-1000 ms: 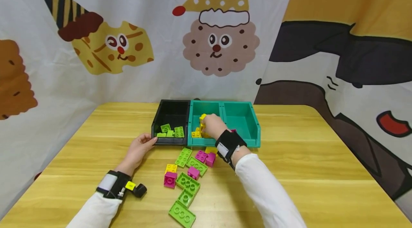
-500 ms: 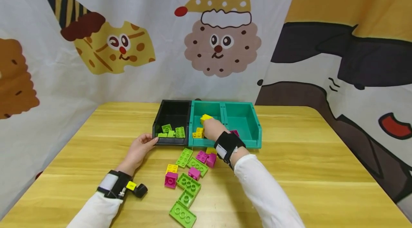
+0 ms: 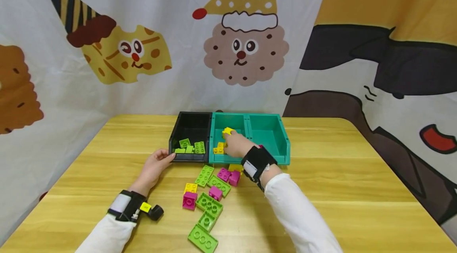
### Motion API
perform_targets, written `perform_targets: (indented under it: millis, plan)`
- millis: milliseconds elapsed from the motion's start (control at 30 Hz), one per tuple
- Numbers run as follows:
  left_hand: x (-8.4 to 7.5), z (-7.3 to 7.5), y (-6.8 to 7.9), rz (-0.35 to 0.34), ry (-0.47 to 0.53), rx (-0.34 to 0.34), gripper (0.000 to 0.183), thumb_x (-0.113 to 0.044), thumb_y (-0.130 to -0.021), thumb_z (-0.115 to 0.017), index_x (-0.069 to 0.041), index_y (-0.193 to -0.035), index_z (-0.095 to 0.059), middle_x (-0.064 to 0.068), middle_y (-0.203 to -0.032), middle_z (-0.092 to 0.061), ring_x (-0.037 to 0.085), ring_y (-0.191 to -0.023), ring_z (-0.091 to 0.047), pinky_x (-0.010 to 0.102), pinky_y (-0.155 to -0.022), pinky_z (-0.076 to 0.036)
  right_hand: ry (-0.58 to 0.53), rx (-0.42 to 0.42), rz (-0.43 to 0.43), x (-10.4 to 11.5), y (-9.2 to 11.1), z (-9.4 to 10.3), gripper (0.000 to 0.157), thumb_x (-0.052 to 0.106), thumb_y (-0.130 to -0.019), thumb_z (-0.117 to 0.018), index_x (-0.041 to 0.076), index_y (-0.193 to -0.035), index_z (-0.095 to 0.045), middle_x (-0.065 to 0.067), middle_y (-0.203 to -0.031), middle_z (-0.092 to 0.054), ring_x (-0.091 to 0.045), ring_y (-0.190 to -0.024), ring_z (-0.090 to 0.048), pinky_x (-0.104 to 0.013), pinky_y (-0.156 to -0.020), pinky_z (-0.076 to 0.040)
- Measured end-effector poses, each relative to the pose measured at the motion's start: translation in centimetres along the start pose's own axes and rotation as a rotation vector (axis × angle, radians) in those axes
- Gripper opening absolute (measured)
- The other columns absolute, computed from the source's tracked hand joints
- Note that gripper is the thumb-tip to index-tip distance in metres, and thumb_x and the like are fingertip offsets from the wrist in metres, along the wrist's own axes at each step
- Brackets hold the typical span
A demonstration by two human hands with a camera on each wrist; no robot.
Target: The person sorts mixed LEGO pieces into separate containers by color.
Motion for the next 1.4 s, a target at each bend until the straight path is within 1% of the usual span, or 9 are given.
perform_targets:
  millis: [67, 167, 233, 433, 667, 800, 967, 1133, 1400]
  plan:
    - [0.0, 0.0, 0.1, -0.015, 0.004, -0.001, 0.026, -0.021, -0.086, -0.070, 0.000, -0.093, -0.057, 0.002, -0.082, -0.054, 0.010, -0.075, -0.050, 0.018, -0.067, -0.046, -0.008, -0.006, 0.018, 0.0, 0.3, 0.1, 0.052, 0.021, -0.096, -0.053, 0.001, -0.142, -0.038, -0.026, -0.147, -0.032, -0.039, -0.131, -0.039, -0.049, -0.107, -0.034]
    - [0.1, 0.0, -0.1, 0.018, -0.017, -0.008, 0.022, -0.017, -0.087, -0.067, 0.001, -0.095, -0.056, 0.002, -0.083, -0.054, 0.011, -0.076, -0.050, 0.019, -0.068, -0.046, -0.039, -0.020, 0.068, 0.0, 0.6, 0.2, 0.047, 0.023, -0.096, -0.054, 0.002, -0.138, -0.046, -0.024, -0.147, -0.033, -0.039, -0.135, -0.034, -0.050, -0.108, -0.032]
    - [0.1, 0.0, -0.4, 0.060, -0.046, -0.015, 0.020, -0.013, -0.089, -0.064, 0.002, -0.098, -0.056, 0.002, -0.085, -0.053, 0.012, -0.078, -0.050, 0.019, -0.070, -0.046, -0.074, -0.029, 0.102, 0.0, 1.0, 0.2, 0.044, 0.024, -0.096, -0.054, 0.004, -0.135, -0.050, -0.022, -0.147, -0.034, -0.038, -0.136, -0.033, -0.050, -0.109, -0.032]
    - [0.0, 0.0, -0.6, 0.095, -0.050, -0.019, 0.019, -0.010, -0.090, -0.063, 0.002, -0.100, -0.054, 0.000, -0.084, -0.053, 0.009, -0.077, -0.050, 0.018, -0.070, -0.047, -0.164, -0.090, 0.219, 0.2, 2.3, 0.1, 0.035, 0.021, -0.096, -0.054, 0.005, -0.127, -0.058, -0.021, -0.144, -0.040, -0.037, -0.133, -0.038, -0.049, -0.107, -0.035]
    - [0.1, 0.0, -0.6, 0.084, -0.044, -0.014, 0.019, -0.010, -0.090, -0.062, 0.004, -0.101, -0.054, 0.001, -0.084, -0.054, 0.010, -0.078, -0.050, 0.018, -0.070, -0.047, -0.207, -0.162, 0.326, 0.7, 3.8, 0.0, 0.031, 0.019, -0.095, -0.055, 0.005, -0.122, -0.062, -0.018, -0.136, -0.050, -0.035, -0.128, -0.044, -0.048, -0.103, -0.039]
    - [0.2, 0.0, -0.7, 0.088, -0.053, -0.015, 0.018, -0.010, -0.091, -0.062, 0.003, -0.101, -0.055, 0.000, -0.084, -0.053, 0.011, -0.079, -0.050, 0.019, -0.070, -0.047, -0.264, -0.183, 0.345, 0.8, 4.9, -0.1, 0.029, 0.019, -0.095, -0.056, 0.006, -0.121, -0.063, -0.016, -0.135, -0.051, -0.034, -0.127, -0.045, -0.048, -0.102, -0.041]
    - [0.1, -0.1, -0.7, 0.089, -0.060, -0.015, 0.018, -0.010, -0.090, -0.063, 0.002, -0.101, -0.055, 0.000, -0.084, -0.053, 0.011, -0.078, -0.049, 0.019, -0.070, -0.046, -0.355, -0.225, 0.352, 0.0, 6.1, -0.8, 0.031, 0.020, -0.096, -0.055, 0.005, -0.122, -0.062, -0.015, -0.134, -0.052, -0.035, -0.126, -0.045, -0.048, -0.099, -0.043]
    - [0.1, 0.0, -0.7, 0.089, -0.067, -0.016, 0.019, -0.011, -0.091, -0.063, 0.002, -0.102, -0.055, 0.001, -0.085, -0.053, 0.012, -0.079, -0.049, 0.020, -0.070, -0.046, -0.438, -0.268, 0.325, -1.2, 7.1, -1.6, 0.031, 0.023, -0.096, -0.055, 0.006, -0.121, -0.062, -0.012, -0.131, -0.055, -0.033, -0.123, -0.049, -0.049, -0.097, -0.044]
    - [0.3, 0.0, -0.8, 0.091, -0.063, -0.012, 0.019, -0.011, -0.091, -0.063, 0.002, -0.101, -0.055, 0.001, -0.085, -0.053, 0.011, -0.079, -0.050, 0.019, -0.070, -0.046, -0.503, -0.318, 0.292, -3.1, 7.9, -3.1, 0.031, 0.021, -0.096, -0.056, 0.005, -0.121, -0.061, -0.013, -0.129, -0.056, -0.032, -0.117, -0.053, -0.049, -0.095, -0.046]
Point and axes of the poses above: each hand's wrist, its own y-axis away from the middle knuckle, its own z-axis out of the back of the hand, x = y × z, the point moved 1 cm from there along -y, towards the middle knuckle
